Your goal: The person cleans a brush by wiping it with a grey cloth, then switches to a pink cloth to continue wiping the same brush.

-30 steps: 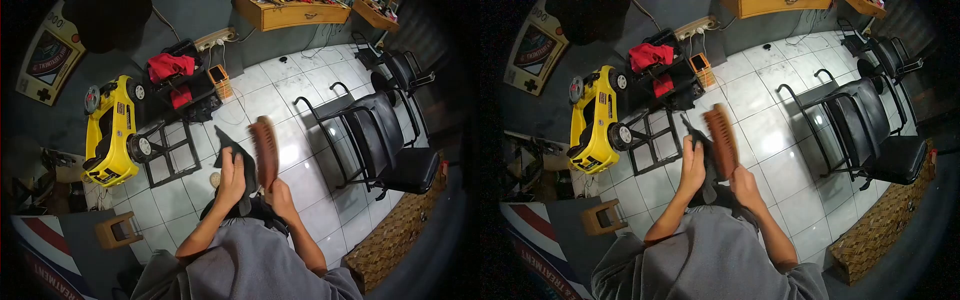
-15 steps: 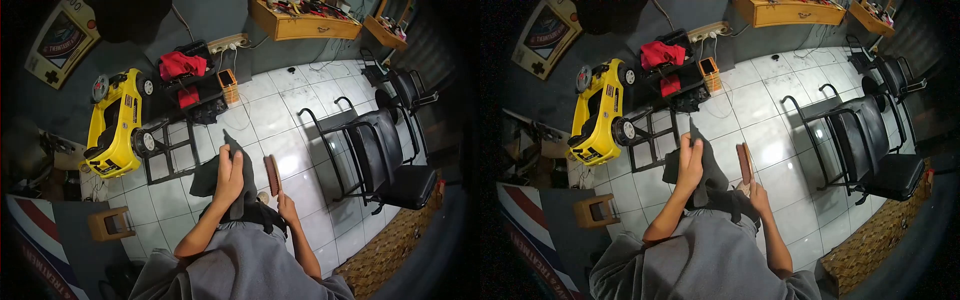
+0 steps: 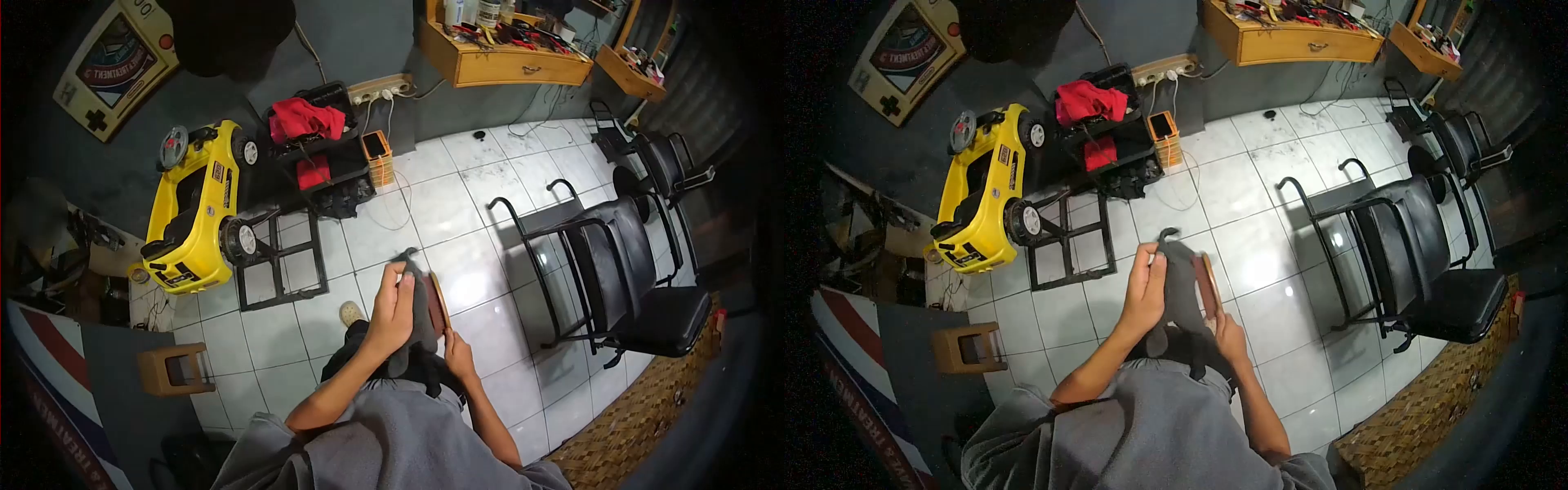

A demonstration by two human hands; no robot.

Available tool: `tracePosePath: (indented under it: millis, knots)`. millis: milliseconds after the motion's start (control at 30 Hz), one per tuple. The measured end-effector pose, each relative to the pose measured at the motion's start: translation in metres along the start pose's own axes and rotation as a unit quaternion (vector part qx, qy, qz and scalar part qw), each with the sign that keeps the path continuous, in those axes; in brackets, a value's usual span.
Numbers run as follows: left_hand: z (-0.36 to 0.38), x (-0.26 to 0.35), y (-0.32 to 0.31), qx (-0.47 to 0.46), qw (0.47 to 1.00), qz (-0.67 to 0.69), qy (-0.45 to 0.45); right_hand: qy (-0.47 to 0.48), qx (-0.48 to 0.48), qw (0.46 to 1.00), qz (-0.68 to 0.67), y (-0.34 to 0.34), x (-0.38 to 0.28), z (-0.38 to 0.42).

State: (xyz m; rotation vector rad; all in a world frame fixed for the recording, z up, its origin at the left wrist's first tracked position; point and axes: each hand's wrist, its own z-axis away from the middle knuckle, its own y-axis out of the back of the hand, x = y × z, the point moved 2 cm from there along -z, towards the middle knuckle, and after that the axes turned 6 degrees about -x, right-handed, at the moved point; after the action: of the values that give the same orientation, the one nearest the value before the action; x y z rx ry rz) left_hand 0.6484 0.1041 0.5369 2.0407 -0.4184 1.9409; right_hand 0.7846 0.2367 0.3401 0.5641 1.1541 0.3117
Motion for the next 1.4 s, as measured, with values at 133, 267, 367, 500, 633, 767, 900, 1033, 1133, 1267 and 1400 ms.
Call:
tracePosePath:
  millis: [133,267,367,500,633,767,900,1033,1133,1267,1400]
  knots:
    - [0.0,-0.001,-0.003,0.005,0.994,-0.063,-0.088,-0.051,-0.008,0.998,0.035,-0.005,0.047,0.007]
    - [0.008,-0.013,-0.002,-0.036,0.996,-0.077,0.018,-0.058,0.013,0.955,-0.29,0.032,-0.031,0.011]
    - [0.01,-0.026,-0.007,-0.059,0.993,-0.089,0.046,-0.04,-0.052,0.91,-0.41,0.054,-0.077,0.022]
    - [0.013,0.01,-0.008,-0.127,0.991,-0.033,0.014,0.067,-0.013,0.965,-0.253,0.038,-0.077,0.012]
    - [0.013,0.033,-0.003,-0.159,0.984,-0.075,-0.024,-0.006,-0.069,0.995,-0.07,0.019,-0.02,-0.004]
    - [0.009,0.014,-0.002,-0.126,0.989,0.024,0.074,-0.038,0.014,0.996,0.078,0.004,0.04,0.0]
    - [0.006,-0.006,-0.001,-0.045,0.988,-0.11,0.097,-0.108,0.021,0.952,-0.285,0.05,-0.059,0.012]
    - [0.002,-0.003,-0.008,-0.008,0.993,-0.113,0.037,0.039,-0.076,0.914,-0.396,0.048,-0.099,0.024]
    - [-0.002,0.007,-0.006,0.005,0.996,-0.087,-0.016,0.054,-0.12,0.912,-0.388,0.025,-0.085,0.013]
    - [-0.002,0.005,0.007,0.007,1.0,-0.002,0.007,0.002,-0.064,0.997,-0.046,0.004,-0.026,0.001]
    - [-0.004,0.009,0.012,0.065,0.998,0.01,-0.023,-0.098,-0.07,0.993,0.016,0.005,0.008,0.001]
